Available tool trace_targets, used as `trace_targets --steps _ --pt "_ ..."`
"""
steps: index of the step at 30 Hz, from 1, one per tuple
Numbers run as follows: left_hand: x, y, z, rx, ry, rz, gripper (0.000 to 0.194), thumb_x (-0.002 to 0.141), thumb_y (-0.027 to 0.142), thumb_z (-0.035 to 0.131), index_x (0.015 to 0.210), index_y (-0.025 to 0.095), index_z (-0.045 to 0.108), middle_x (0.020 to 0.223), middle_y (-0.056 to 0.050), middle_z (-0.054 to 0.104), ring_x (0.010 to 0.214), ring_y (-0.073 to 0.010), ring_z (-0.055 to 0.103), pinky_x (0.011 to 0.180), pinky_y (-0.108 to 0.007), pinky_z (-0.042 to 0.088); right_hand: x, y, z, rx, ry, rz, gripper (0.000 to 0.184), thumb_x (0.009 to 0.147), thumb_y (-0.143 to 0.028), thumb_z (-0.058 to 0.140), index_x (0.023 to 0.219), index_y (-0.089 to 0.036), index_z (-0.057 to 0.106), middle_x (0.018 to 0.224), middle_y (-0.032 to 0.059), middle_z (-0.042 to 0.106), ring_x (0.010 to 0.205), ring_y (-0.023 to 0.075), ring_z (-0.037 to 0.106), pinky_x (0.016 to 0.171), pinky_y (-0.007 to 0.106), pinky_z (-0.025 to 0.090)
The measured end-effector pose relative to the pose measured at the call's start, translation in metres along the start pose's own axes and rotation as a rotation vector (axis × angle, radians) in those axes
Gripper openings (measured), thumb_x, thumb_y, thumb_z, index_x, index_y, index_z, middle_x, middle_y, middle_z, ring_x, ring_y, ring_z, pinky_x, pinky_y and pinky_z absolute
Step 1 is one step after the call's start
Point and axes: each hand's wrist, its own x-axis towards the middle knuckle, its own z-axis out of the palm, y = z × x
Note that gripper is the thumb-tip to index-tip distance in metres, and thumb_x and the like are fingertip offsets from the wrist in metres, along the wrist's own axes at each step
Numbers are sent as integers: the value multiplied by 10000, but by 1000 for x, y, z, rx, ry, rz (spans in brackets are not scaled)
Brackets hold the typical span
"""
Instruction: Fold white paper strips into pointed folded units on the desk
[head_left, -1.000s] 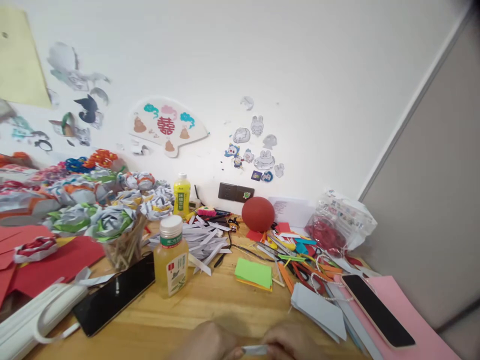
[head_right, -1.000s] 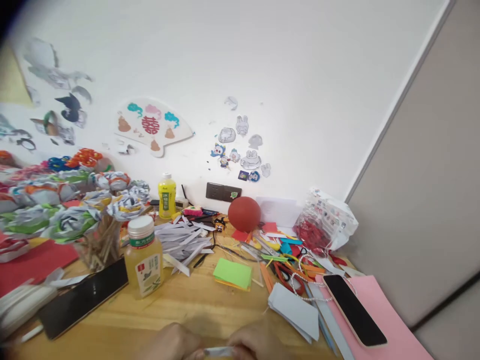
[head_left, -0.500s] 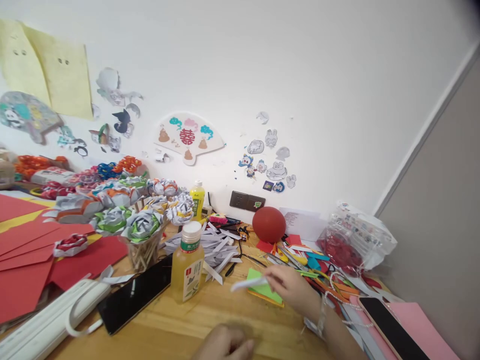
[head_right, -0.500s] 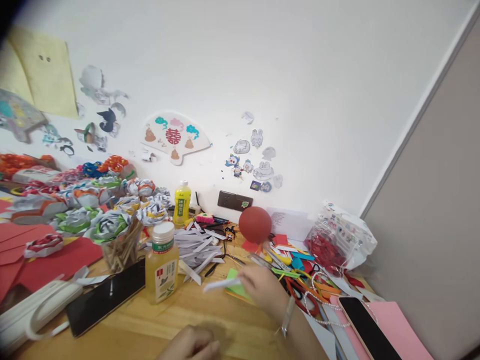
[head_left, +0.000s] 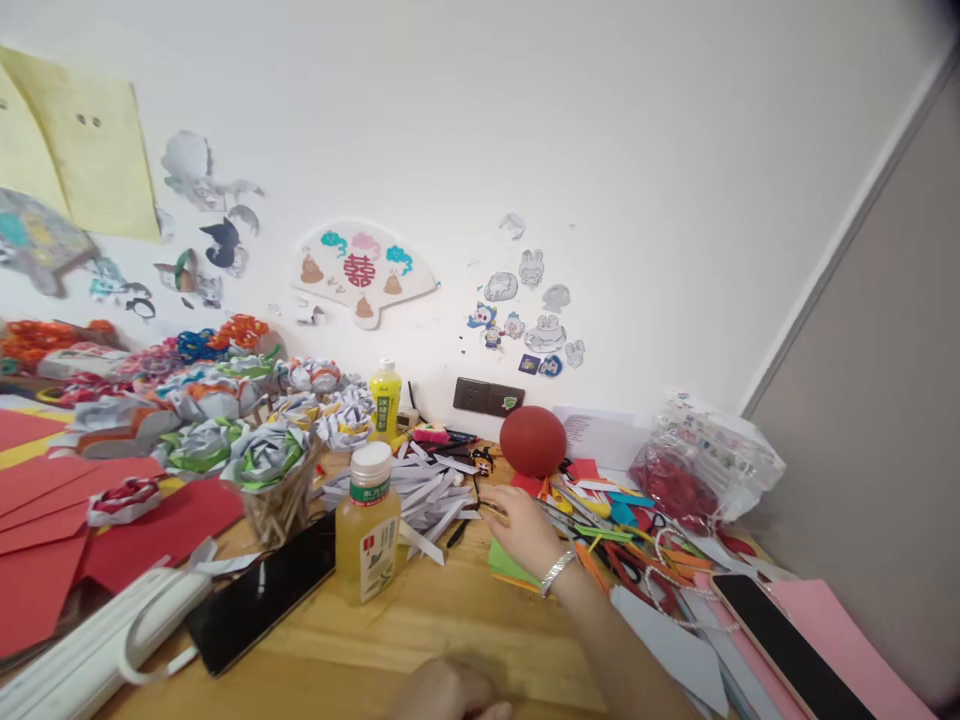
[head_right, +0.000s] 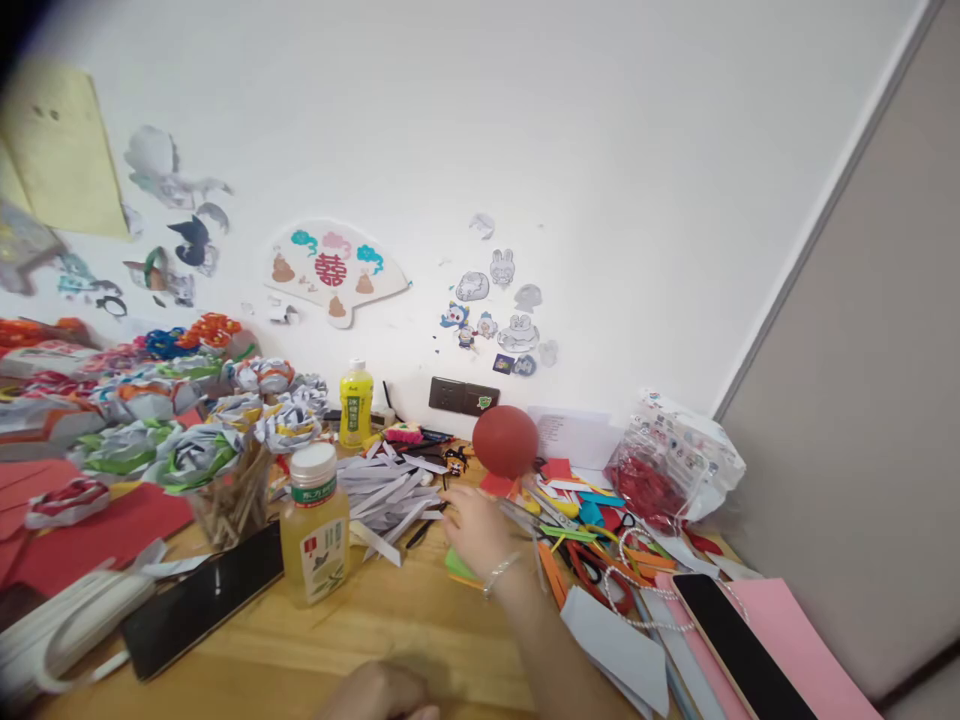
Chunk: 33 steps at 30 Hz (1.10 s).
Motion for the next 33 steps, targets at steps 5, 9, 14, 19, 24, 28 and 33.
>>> trace_targets --steps 5,9,14,19,24,28,33 --pt "-4 9 -3 117 5 -98 450 908 414 290 579 188 500 573 -2 560 528 -119 483 505 -209 291 -53 43 -43 -120 -13 140 353 775 -81 498 1089 -145 644 1163 114 622 1112 234 535 1007 384 363" --pt "-4 8 -2 210 -32 -79 410 915 335 309 630 189 564 639 -20 637 584 -136 567 532 -214 312 -111 67 -77 -355 -131 322 387 755 -125 562 1138 -123 623 1195 149 603 1123 298 532 982 424 391" --pt "-3 8 -2 257 -14 -29 408 917 313 310 646 192 589 633 -15 643 576 -138 580 528 -213 319 -169 81 -83 -547 -202 395 341 715 -58 597 1045 -103 670 1180 175 614 1101 306 562 955 409 435" --pt "-4 7 -1 285 31 19 417 917 308 307 623 190 579 602 -6 628 546 -134 569 520 -208 318 -190 88 -69 -552 -54 271 280 796 -33 500 969 -138 695 1085 147 669 1034 279 616 917 419 476" --pt "-4 4 -1 295 27 36 402 922 301 327 628 188 577 600 4 624 543 -126 568 516 -202 320 -191 87 -72 -568 101 238 296 844 -66 422 893 -169 695 988 116 701 915 247 656 806 386 531" --pt "-6 8 -4 342 85 103 410 941 270 297 644 191 569 600 4 620 537 -124 568 517 -208 332 -184 66 -74 -664 371 40 292 908 -142 371 966 -151 657 965 122 691 889 243 636 793 395 511" --pt "-15 27 -4 510 133 477 355 954 220 330 669 206 542 653 8 622 599 -132 538 603 -243 357 -171 20 -40 -576 269 -315 299 926 -98 342 1003 -152 625 940 106 684 880 221 614 782 365 477"
